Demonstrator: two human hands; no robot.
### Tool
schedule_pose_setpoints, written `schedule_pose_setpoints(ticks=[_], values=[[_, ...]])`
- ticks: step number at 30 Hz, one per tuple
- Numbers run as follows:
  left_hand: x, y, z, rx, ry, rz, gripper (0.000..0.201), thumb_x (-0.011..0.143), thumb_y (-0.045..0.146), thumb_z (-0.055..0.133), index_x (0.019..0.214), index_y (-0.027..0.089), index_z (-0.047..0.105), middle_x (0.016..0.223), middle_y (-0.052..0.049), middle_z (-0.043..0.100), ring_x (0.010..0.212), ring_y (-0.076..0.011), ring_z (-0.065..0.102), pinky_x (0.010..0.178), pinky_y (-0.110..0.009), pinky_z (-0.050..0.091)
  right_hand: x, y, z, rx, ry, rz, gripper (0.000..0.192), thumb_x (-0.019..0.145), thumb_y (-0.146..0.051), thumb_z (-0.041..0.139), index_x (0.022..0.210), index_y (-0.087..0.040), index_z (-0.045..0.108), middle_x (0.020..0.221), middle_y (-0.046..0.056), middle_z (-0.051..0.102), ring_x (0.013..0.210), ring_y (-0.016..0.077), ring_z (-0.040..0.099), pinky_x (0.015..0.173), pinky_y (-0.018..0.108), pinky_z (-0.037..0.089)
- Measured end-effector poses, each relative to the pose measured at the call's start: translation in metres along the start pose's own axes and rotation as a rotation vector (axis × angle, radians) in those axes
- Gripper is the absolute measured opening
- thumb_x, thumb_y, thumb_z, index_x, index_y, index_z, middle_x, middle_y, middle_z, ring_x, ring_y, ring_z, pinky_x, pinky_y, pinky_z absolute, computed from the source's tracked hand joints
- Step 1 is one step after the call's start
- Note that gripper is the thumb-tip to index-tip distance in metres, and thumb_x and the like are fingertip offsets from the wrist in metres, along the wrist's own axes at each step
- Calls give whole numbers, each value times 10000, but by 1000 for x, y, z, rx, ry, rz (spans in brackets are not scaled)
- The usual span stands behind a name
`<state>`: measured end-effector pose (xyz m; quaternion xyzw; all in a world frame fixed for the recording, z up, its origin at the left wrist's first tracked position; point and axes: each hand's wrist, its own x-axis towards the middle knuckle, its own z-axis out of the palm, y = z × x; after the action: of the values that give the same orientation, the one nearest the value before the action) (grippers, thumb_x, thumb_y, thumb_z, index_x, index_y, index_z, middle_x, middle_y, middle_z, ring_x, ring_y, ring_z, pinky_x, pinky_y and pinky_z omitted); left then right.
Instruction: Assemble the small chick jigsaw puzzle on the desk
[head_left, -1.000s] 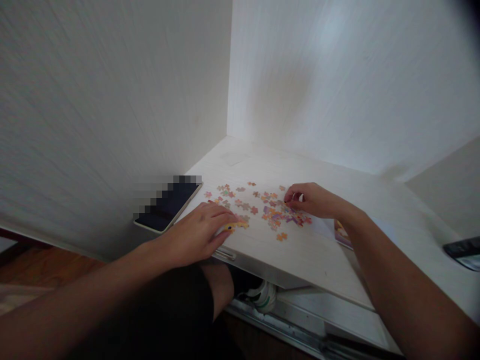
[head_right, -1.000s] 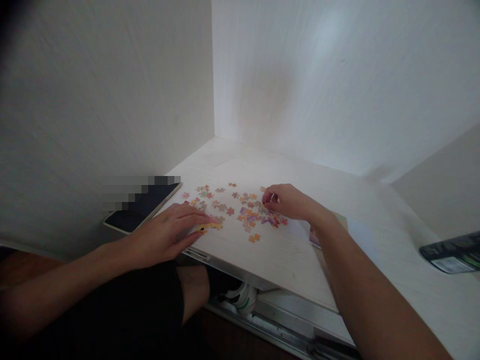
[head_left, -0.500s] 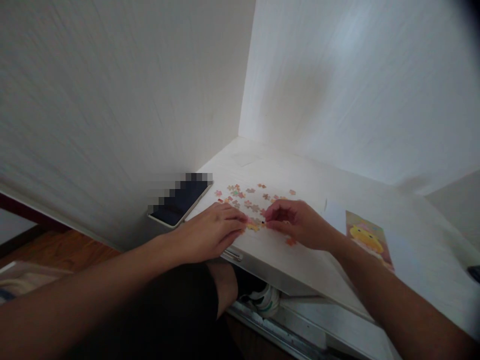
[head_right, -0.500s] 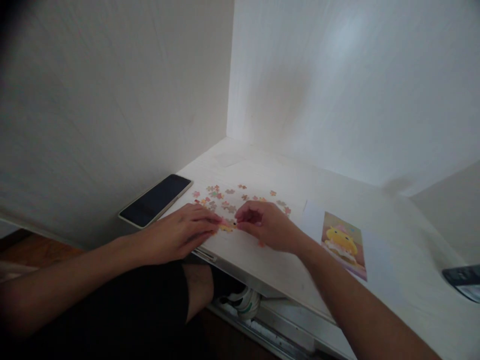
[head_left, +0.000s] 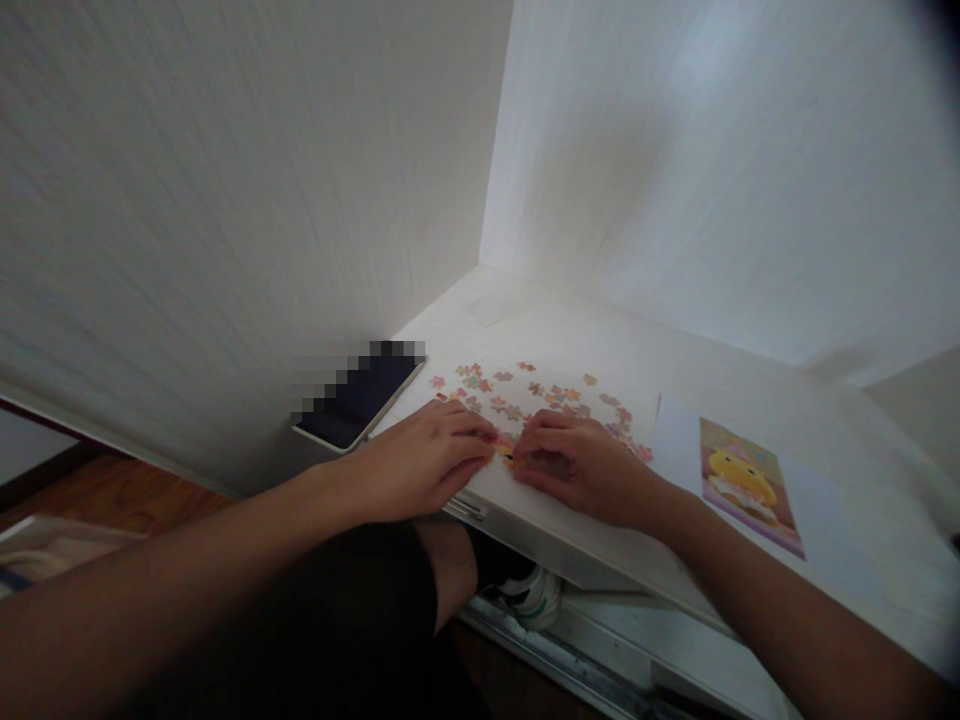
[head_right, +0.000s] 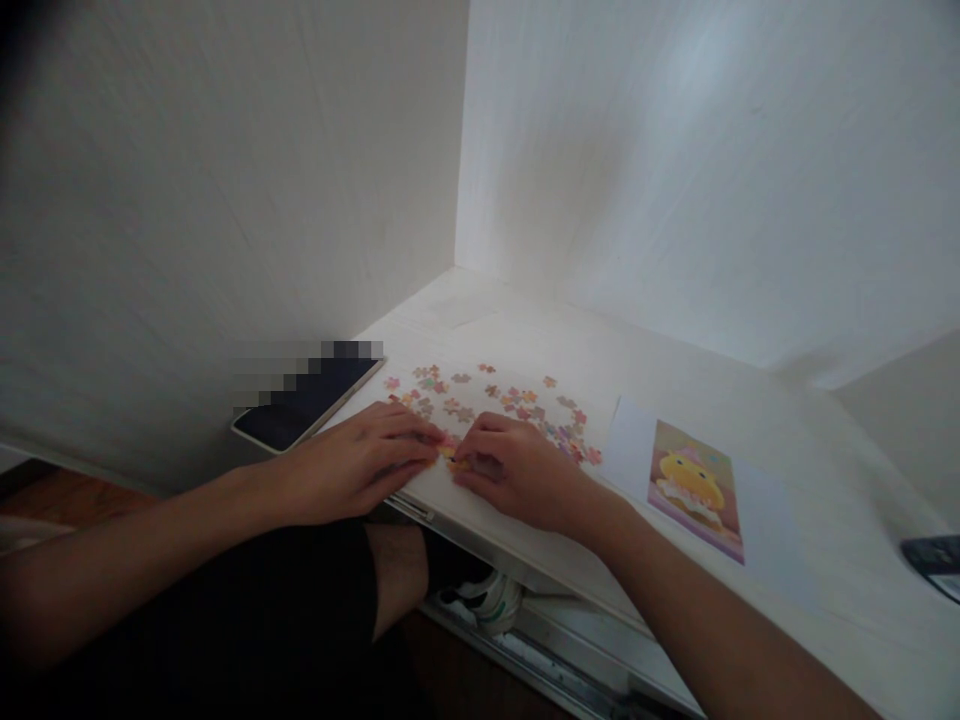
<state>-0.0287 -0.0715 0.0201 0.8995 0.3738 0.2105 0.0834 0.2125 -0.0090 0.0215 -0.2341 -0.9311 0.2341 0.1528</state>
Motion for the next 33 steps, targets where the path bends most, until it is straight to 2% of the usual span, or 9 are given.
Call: schedule_pose_setpoints(ticks=[10,20,25,27,29,32,33], values=[[-1,1,0,11,11,13,218,949,163,531,1092,182,695,1158,-94,684,1121,-223,609,1042,-430,431,1,2,1,-19,-15,-30,180,932,-308,598,931,-225,757,907,50,688,775,139,619,753,298,489],[1,3,-1,26,18,10,219,967,191,517,1089,172,698,1151,-102,690,1109,-221,615,1026,-431,454,-1,0,1,-212,-24,-59,233,963,-308,546,931,-194,747,913,76,691,817,164,629,766,313,485],[2,5,-1,39,18,12,233,978,205,504,1108,183,696,1127,-98,694,1096,-218,622,1031,-437,448,-3,-5,-1,-225,2,-131,207,926,-350,599,904,-217,756,981,81,702,852,183,637,802,353,492],[2,5,-1,42,10,16,236,981,206,498,1119,187,689,1135,-96,690,1097,-218,618,1027,-436,448,-3,0,-6,-184,53,-144,197,912,-362,613,914,-231,760,992,82,707,865,188,643,802,358,500],[1,4,-3,51,13,22,252,982,209,496,1165,194,668,1162,-95,681,1109,-223,610,1026,-436,446,-3,12,-15,-138,171,-99,193,914,-342,602,949,-229,755,1000,87,714,901,196,650,821,357,512],[-1,0,-7,85,40,29,291,978,215,498,1237,201,630,1213,-103,655,1147,-237,587,1027,-439,445,-3,42,-33,-232,424,131,221,920,-280,562,1039,-205,733,1021,103,726,927,228,658,879,403,512],[-2,-2,-9,97,54,28,290,976,217,499,1234,198,630,1223,-108,647,1153,-241,582,1023,-438,447,-4,52,-38,-271,429,205,266,914,-274,562,1124,-198,707,1057,109,724,937,241,661,891,425,511]])
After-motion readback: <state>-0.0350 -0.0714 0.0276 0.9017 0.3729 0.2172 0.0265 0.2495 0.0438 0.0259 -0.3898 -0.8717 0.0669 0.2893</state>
